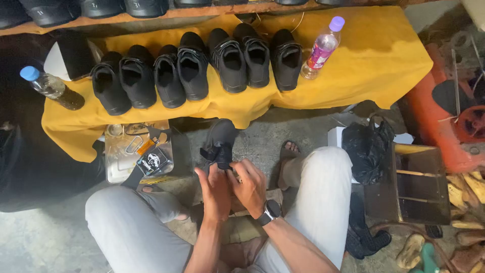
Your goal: Polishing the edges and surface of a black leather shoe using a small applicator
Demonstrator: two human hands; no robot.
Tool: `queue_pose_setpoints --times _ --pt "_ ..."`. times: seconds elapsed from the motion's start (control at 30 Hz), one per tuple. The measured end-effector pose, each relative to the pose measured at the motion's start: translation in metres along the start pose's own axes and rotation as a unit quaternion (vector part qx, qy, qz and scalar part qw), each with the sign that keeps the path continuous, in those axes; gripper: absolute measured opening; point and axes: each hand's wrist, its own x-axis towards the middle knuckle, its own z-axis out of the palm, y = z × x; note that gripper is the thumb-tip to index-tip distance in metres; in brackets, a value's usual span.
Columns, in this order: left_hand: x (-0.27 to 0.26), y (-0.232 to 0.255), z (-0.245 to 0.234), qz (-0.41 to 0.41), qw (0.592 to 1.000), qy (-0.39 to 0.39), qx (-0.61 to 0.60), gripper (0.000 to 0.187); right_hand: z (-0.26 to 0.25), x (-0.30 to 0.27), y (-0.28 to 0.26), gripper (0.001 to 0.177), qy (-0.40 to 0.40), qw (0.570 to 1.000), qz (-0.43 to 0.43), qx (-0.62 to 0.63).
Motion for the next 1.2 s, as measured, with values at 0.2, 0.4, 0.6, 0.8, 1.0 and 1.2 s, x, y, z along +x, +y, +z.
queue_pose_setpoints --times 0.2,0.4,0.6,0.8,1.0,1.2 --pt "0.009 -0.022 -0.021 0.031 0.997 0.068 -0.030 0.084 -0.004 0.001 0.000 0.015 0.006 1.000 -0.003 0.007" --pt "0.020 -0.045 -0.053 0.010 0.995 0.097 -0.029 0.084 -0.007 0.007 -0.005 0.012 -0.045 0.998 0.033 0.017" --pt "0.015 0.006 -0.028 0.030 0.968 0.102 -0.226 0.075 -0.002 0.010 -0.003 0.018 -0.053 0.989 0.046 0.131" --pt "0.010 0.044 0.035 -0.057 0.956 -0.042 -0.285 0.097 -0.019 0.020 0.000 0.011 -0.086 0.957 0.094 0.262" --pt "0.026 0.038 0.032 -0.093 0.972 -0.035 -0.214 0.078 -0.021 0.016 0.011 0.015 -0.104 0.942 0.146 0.282" --pt "0.035 0.048 0.041 -0.065 0.806 -0.341 -0.479 0.102 -0.035 0.033 -0.004 0.016 -0.142 0.942 0.108 0.284"
